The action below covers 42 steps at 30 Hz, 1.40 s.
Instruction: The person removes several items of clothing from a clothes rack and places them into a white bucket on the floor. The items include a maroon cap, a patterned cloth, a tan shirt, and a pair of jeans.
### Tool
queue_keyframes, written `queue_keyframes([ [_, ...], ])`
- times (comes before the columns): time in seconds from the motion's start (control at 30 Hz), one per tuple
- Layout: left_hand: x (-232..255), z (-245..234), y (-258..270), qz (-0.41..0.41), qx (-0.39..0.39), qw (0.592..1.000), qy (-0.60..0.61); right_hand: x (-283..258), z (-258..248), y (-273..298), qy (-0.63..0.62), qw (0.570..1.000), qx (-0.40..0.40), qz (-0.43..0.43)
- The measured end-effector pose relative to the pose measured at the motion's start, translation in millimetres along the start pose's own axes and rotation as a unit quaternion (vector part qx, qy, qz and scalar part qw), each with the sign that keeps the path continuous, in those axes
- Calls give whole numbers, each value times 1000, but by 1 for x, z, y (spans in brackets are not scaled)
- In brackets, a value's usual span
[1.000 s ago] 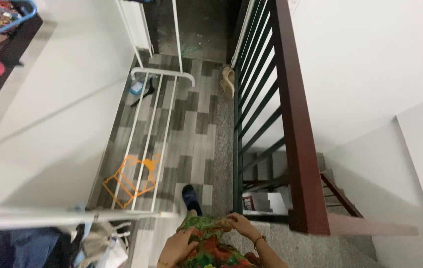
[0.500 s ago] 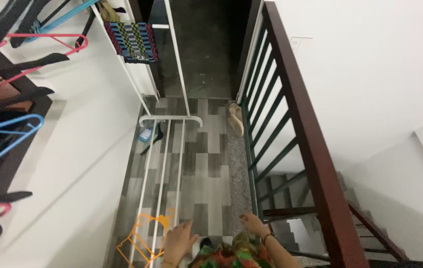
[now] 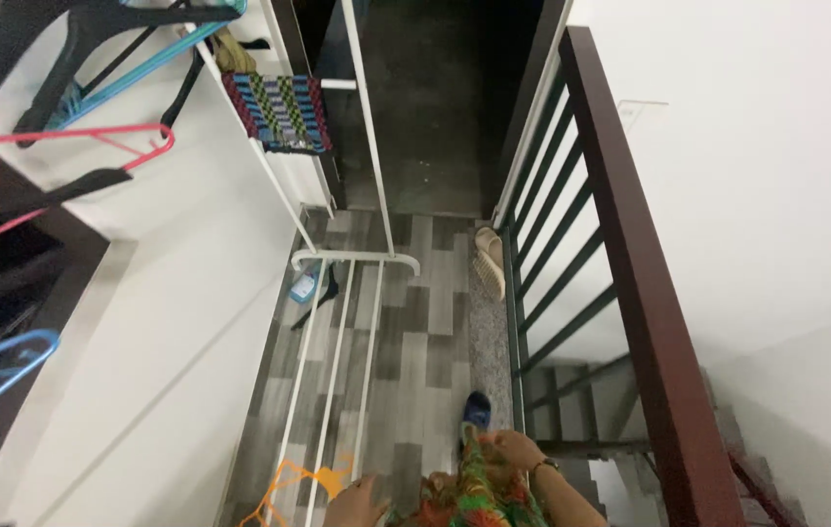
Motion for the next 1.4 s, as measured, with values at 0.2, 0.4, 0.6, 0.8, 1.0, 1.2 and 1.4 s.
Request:
queue_keyframes([
  [0.2,72,-113,-56,-1,-40,999,-6,-9,-92,-98,247,930,37,-271],
  [0.4,172,-259,-100,47,-28,999,1,13,-249,-190,-672,736,47,65],
  [0.6,226,-356,-105,63,-3,998,18,63,-289,-326,-870,486,43,68],
  [0.8,203,-349,-200,121,96,986,60,-91,-372,-267,-189,981,26,-38],
  [1.0,196,-390,-288,177,80,977,89,-1,-382,-366,-236,969,-70,1],
  [1.2,207,-570,-249,78,115,984,111,56,-429,-503,-834,502,-213,-83],
  [1.4,184,-690,-264,22,260,961,92,-126,-576,-457,-229,971,67,-6],
])
Point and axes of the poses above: each hand's wrist, its own y-axis away from the middle knuckle, its own z-axis out of the palm, x = y × z, the point moved 5 cm from there along -y, towards the middle knuckle, and after that the axes turned 8 degrees about -y, right-handed, at the moved point
